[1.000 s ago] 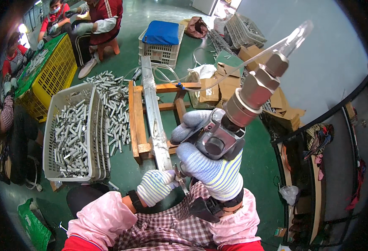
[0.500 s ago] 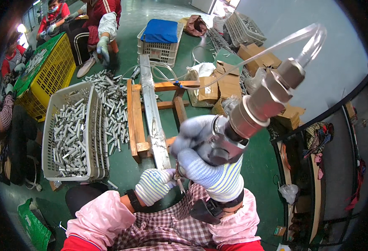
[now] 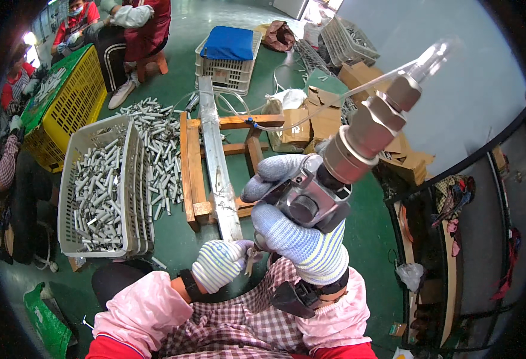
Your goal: The recorder uses an electric screwdriver to assemble small metal components on a wooden frame.
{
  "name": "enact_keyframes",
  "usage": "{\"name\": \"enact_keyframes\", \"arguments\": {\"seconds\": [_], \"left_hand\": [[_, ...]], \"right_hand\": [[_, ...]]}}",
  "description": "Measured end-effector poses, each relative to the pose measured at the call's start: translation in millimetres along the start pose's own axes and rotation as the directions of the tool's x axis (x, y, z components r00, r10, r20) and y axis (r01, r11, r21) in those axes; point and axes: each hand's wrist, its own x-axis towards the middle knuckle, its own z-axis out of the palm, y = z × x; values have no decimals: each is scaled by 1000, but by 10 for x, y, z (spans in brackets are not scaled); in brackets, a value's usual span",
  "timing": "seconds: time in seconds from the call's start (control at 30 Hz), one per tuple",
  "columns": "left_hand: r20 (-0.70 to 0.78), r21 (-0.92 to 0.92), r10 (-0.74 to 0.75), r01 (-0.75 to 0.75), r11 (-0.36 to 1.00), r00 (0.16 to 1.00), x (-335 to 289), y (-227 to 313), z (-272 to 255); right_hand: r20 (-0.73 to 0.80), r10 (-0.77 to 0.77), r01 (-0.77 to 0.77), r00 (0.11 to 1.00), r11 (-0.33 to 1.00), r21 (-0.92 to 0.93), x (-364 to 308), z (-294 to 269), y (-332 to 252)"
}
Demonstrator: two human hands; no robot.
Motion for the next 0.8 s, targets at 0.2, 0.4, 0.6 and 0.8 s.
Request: {"name": "enact_keyframes", "arguments": {"seconds": [0.2, 0.4, 0.6, 0.8], "left_hand": [[-32, -128, 21, -25, 991, 999, 1, -47, 67], [-11, -107, 20, -21, 994, 1000, -16, -21, -31], [-2, -143, -20, 19, 990, 1000, -30, -33, 14], [3, -132, 4, -3, 991, 1000, 2, -8, -43]], "right_hand": [[-95, 76, -92, 993, 980, -179, -11, 134, 53], [-68, 35, -45, 997, 987, -153, -50, 159, 60], [42, 60, -60, 997, 998, -6, -111, 64, 18], [97, -15, 16, 995, 1000, -7, -188, -10, 23]]}}
